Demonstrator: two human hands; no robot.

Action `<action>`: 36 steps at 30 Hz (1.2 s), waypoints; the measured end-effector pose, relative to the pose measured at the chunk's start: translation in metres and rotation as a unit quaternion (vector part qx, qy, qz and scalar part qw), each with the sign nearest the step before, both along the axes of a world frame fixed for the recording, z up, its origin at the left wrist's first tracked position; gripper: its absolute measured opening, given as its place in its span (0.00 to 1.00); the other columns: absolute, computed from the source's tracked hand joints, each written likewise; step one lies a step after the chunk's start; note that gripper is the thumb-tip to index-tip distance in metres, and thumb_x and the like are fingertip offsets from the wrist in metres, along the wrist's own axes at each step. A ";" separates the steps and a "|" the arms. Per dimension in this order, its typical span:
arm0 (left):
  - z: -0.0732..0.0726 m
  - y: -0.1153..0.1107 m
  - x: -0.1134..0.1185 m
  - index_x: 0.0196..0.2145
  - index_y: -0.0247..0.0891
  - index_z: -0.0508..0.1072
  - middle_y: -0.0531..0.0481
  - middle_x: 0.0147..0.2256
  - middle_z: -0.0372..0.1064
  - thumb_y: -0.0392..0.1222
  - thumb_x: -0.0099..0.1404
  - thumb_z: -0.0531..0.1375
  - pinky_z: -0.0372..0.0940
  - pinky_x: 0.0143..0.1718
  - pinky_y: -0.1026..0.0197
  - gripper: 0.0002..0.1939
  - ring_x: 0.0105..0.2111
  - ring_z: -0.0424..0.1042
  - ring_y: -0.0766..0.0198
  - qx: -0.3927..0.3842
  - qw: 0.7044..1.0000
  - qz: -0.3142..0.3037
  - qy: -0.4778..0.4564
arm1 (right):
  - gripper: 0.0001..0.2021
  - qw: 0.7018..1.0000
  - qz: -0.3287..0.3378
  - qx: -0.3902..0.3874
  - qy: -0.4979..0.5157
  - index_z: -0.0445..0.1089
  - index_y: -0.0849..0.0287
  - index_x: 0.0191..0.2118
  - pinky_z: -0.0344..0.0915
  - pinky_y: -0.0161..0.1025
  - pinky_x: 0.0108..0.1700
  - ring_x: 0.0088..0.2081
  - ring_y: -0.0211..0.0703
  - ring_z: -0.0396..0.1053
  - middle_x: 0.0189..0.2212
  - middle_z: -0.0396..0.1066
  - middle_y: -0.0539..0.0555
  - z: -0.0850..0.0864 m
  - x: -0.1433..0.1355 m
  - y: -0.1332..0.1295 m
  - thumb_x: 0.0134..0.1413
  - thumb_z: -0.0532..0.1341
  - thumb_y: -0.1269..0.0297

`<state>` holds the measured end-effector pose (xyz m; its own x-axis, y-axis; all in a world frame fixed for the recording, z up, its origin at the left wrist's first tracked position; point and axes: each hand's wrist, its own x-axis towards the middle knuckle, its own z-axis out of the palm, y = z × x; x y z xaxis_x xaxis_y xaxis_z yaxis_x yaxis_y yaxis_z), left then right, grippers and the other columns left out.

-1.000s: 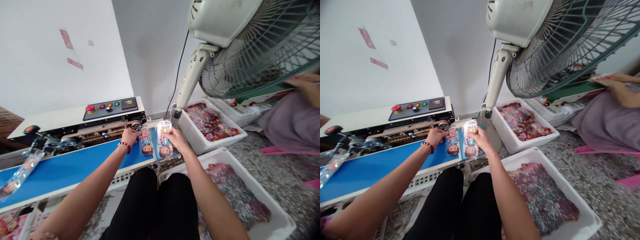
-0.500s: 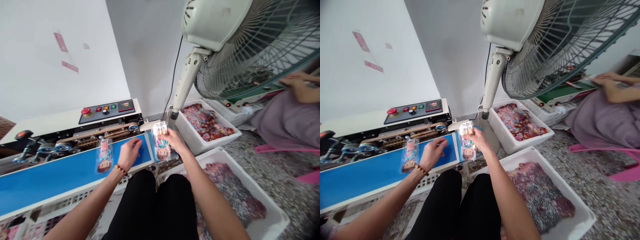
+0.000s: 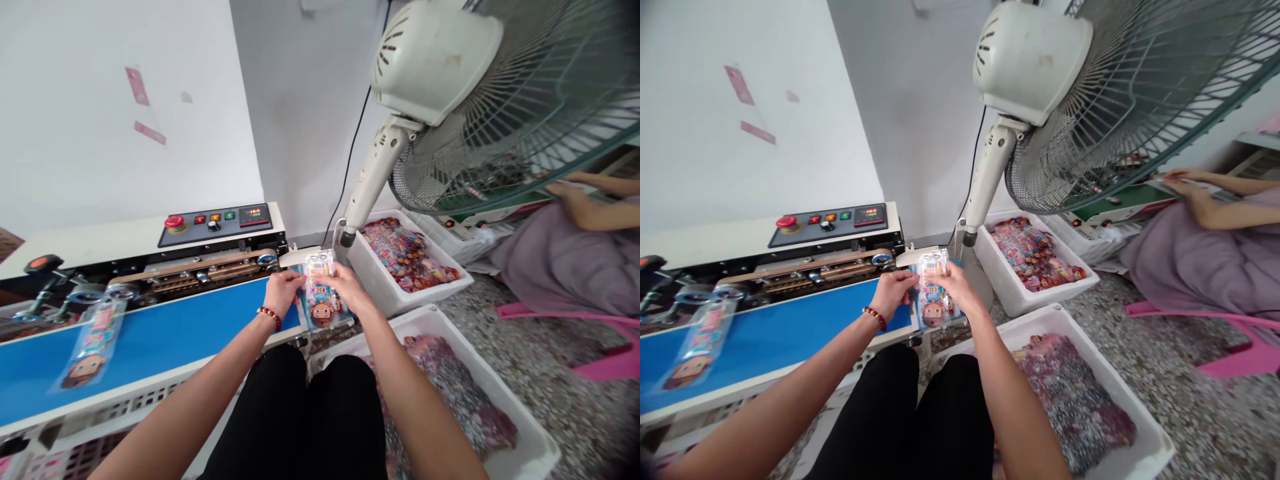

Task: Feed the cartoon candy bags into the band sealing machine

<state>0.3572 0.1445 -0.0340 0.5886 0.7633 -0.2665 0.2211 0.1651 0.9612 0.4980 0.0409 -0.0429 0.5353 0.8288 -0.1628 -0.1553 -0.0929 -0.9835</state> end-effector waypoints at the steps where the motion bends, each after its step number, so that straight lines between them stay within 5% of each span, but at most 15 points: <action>1: 0.000 0.000 0.001 0.26 0.35 0.74 0.53 0.22 0.72 0.44 0.56 0.65 0.49 0.14 0.66 0.09 0.11 0.59 0.73 0.006 1.000 0.006 -0.003 | 0.22 1.000 0.001 0.001 0.012 0.75 0.58 0.40 0.71 0.40 0.41 0.36 0.45 0.75 0.35 0.79 0.51 0.001 0.000 -0.001 0.36 0.74 0.59; 11: -0.003 0.012 0.001 0.23 0.35 0.73 0.54 0.21 0.71 0.40 0.59 0.62 0.50 0.15 0.67 0.09 0.11 0.58 0.74 0.015 0.998 0.031 0.054 | 0.17 0.999 -0.037 -0.035 -0.019 0.74 0.55 0.39 0.72 0.44 0.45 0.40 0.50 0.77 0.36 0.80 0.50 -0.008 0.001 0.001 0.37 0.70 0.60; 22: 0.007 0.034 -0.008 0.21 0.37 0.75 0.53 0.17 0.69 0.37 0.61 0.62 0.58 0.21 0.65 0.11 0.15 0.63 0.69 0.098 0.976 0.036 0.190 | 0.16 0.993 -0.099 -0.039 -0.056 0.74 0.57 0.35 0.68 0.37 0.36 0.33 0.45 0.73 0.31 0.77 0.48 -0.012 0.000 0.005 0.34 0.67 0.60; 30: 0.020 0.069 -0.063 0.26 0.38 0.76 0.48 0.25 0.76 0.42 0.63 0.61 0.63 0.27 0.62 0.09 0.20 0.71 0.63 0.176 0.933 0.007 0.313 | 0.15 0.993 -0.081 -0.044 -0.070 0.73 0.57 0.34 0.69 0.38 0.36 0.32 0.45 0.74 0.29 0.77 0.48 -0.007 -0.003 0.005 0.35 0.67 0.60; 34: 0.017 0.063 -0.105 0.39 0.38 0.75 0.42 0.38 0.79 0.47 0.63 0.62 0.66 0.34 0.59 0.11 0.37 0.78 0.52 0.336 0.870 0.095 0.348 | 0.14 0.995 -0.072 -0.041 -0.058 0.73 0.57 0.34 0.68 0.37 0.35 0.32 0.44 0.73 0.30 0.77 0.48 0.002 -0.008 0.002 0.34 0.67 0.62; 36: 0.014 0.050 -0.110 0.40 0.39 0.74 0.43 0.39 0.79 0.50 0.65 0.60 0.66 0.34 0.59 0.12 0.39 0.78 0.52 0.368 0.869 0.108 0.314 | 0.14 0.997 -0.054 -0.032 -0.034 0.73 0.57 0.34 0.69 0.38 0.35 0.32 0.44 0.74 0.30 0.78 0.48 0.007 -0.011 0.001 0.34 0.68 0.62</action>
<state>0.2469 0.1945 -0.0195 0.3242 0.9379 0.1231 0.7808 -0.3388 0.5250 0.4866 0.0420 -0.0360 0.6320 0.7553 -0.1734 -0.1010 -0.1415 -0.9848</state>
